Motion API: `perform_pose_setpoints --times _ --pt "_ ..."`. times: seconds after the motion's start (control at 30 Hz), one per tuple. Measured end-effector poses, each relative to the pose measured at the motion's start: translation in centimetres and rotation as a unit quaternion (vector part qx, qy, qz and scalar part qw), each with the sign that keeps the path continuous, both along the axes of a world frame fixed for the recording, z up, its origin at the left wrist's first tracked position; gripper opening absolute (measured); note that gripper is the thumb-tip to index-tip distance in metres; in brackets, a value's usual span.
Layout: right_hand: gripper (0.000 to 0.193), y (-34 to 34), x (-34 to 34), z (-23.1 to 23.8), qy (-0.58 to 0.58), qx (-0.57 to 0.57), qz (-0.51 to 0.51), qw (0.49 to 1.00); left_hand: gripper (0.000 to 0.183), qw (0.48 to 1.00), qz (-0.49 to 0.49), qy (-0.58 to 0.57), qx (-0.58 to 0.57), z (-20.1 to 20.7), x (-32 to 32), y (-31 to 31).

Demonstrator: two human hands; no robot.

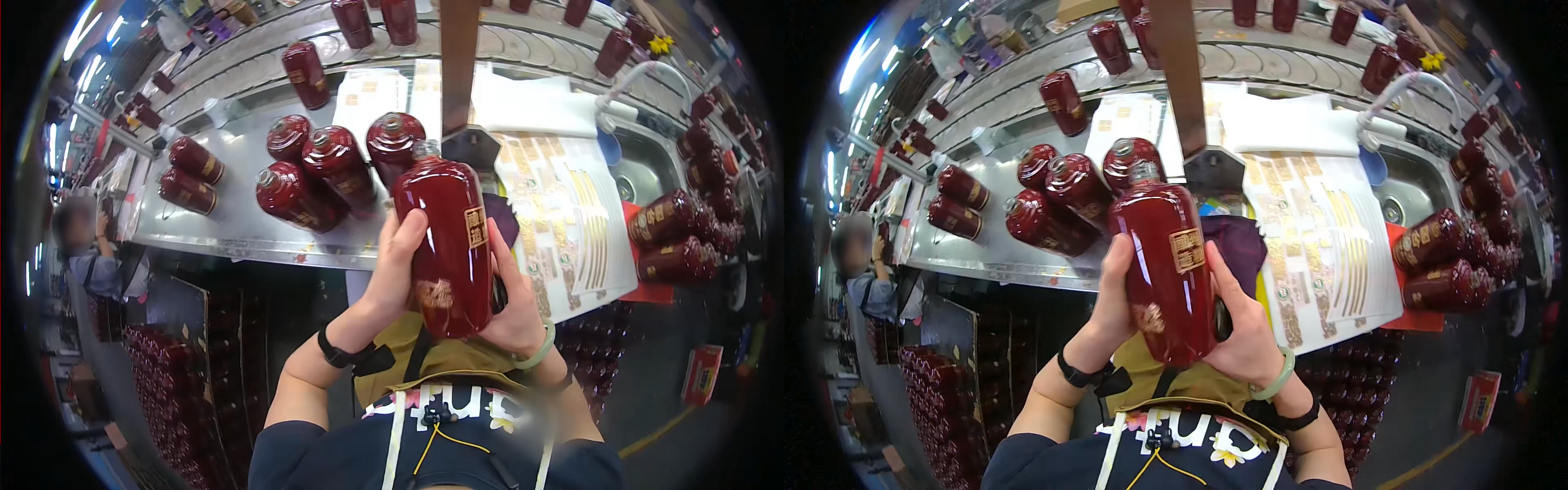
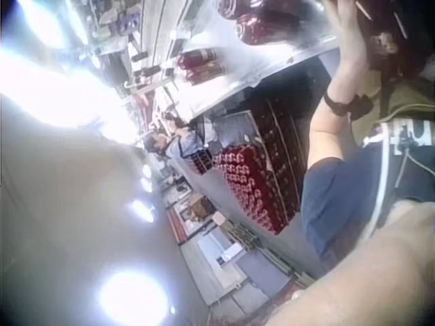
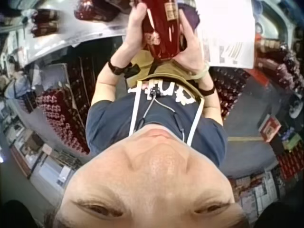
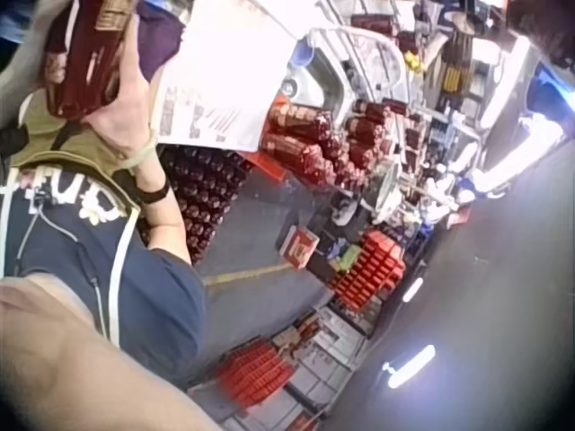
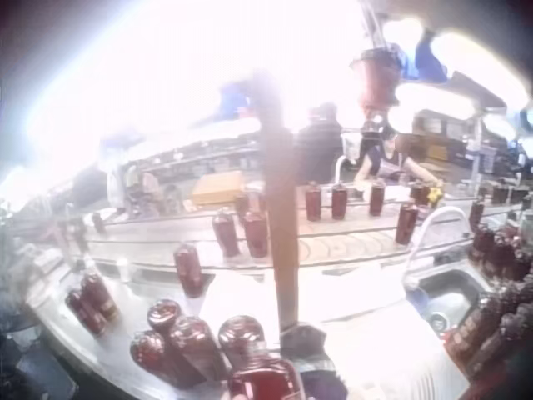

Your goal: Applying decorative labels and gold bands to red ceramic liquor bottles at a factory workstation.

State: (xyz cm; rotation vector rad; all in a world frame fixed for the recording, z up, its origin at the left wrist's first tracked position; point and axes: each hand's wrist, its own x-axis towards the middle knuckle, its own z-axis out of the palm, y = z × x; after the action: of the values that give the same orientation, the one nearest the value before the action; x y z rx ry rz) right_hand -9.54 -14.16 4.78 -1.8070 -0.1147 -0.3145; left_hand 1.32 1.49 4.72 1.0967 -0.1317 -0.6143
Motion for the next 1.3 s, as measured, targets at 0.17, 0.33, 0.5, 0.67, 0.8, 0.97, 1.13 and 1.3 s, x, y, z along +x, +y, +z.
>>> perform_pose_setpoints --times 0.17,0.33,0.5,0.67,0.8,0.97,1.13,1.3 --pt "0.118 -1.8 -1.0 -1.8 0.039 0.012 -0.082 0.996 0.05 0.99 0.015 -0.09 0.103 -5.3 1.9 -3.8" --pt "0.117 -3.8 0.6 -2.4 0.038 -0.077 -0.105 0.991 0.062 0.984 0.057 -0.094 0.141 -4.9 2.4 -5.5" --pt "0.1 -4.6 1.5 -1.9 0.035 -0.143 -0.135 0.98 0.051 0.937 0.043 -0.243 0.246 -6.6 4.2 -5.8" --pt "0.065 -8.2 0.9 -1.6 0.056 -0.115 -0.078 0.989 0.038 0.897 0.135 -0.35 0.236 -7.5 2.3 -4.1" --pt "0.027 -17.5 2.1 -1.9 0.215 -0.195 -0.281 0.915 0.064 0.883 0.1 -0.404 0.218 -6.3 -1.9 -1.9" --pt "0.049 -28.5 3.8 -9.4 0.158 -0.406 -0.414 0.799 0.091 0.86 0.054 -0.447 0.239 -6.3 -3.0 -2.3" --pt "0.067 -31.8 5.9 -9.9 0.328 -0.354 -0.376 0.791 0.108 0.841 0.036 -0.468 0.27 -5.6 -3.2 -1.9" --pt "0.045 -35.0 7.4 -11.6 0.352 -0.351 -0.436 0.75 0.109 0.825 0.051 -0.481 0.292 -6.0 -3.0 -2.1"
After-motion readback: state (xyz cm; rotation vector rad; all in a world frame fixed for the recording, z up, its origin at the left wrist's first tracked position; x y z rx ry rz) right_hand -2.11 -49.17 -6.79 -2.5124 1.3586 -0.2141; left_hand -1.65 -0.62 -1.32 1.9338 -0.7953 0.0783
